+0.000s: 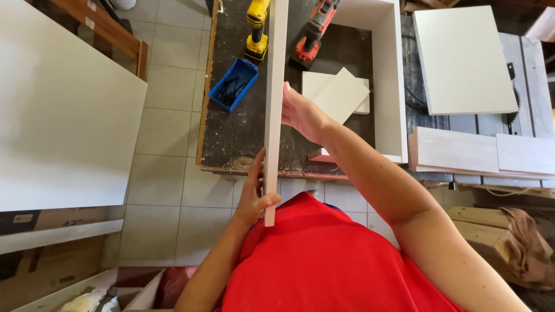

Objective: Assembling white wooden shelf components by drilling holes and joining panels using a power drill.

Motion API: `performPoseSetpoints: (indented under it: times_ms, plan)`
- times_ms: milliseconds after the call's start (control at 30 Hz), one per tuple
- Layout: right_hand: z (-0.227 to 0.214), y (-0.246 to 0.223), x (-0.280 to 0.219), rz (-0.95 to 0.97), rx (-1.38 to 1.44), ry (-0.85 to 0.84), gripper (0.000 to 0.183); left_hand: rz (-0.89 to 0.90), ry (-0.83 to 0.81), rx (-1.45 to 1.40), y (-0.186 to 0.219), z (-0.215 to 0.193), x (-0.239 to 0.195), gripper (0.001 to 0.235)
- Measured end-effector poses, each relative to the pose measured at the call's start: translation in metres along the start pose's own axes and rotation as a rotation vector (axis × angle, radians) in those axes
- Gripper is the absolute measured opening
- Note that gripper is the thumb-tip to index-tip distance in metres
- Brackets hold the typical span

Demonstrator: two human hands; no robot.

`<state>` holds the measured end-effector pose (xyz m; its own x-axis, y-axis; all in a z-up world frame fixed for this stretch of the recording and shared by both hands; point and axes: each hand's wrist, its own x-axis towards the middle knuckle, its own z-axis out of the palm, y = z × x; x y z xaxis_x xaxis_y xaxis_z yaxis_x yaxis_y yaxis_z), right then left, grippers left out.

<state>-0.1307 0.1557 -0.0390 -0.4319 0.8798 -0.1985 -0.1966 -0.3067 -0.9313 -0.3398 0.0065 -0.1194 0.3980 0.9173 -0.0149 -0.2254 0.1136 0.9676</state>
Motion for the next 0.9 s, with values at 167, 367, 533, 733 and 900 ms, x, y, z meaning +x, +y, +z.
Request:
performPoseSetpoints:
  times_ms: [167, 367, 533, 733, 900]
  plan:
    - [-0.033, 0.001, 0.001, -0.001, -0.180, 0.233, 0.062, -0.059, 0.010, 0.029, 0.013, -0.007, 0.013, 0.127]
    - [-0.124, -0.047, 0.026, 0.102, -0.267, 0.773, 0.039, -0.138, 0.005, 0.022, 0.006, 0.002, 0.029, 0.109]
    - [-0.178, -0.090, 0.073, 0.194, -0.255, 0.907, 0.064, -0.228, 0.074, 0.028, -0.017, 0.018, 0.046, 0.104]
    - [-0.229, -0.081, 0.144, 0.194, -0.116, 0.839, 0.112, -0.341, 0.228, 0.032, -0.040, 0.038, 0.073, 0.100]
    - [-0.256, -0.058, 0.170, 0.064, 0.092, 0.594, 0.051, -0.418, 0.296, 0.034, -0.054, 0.054, 0.094, 0.101]
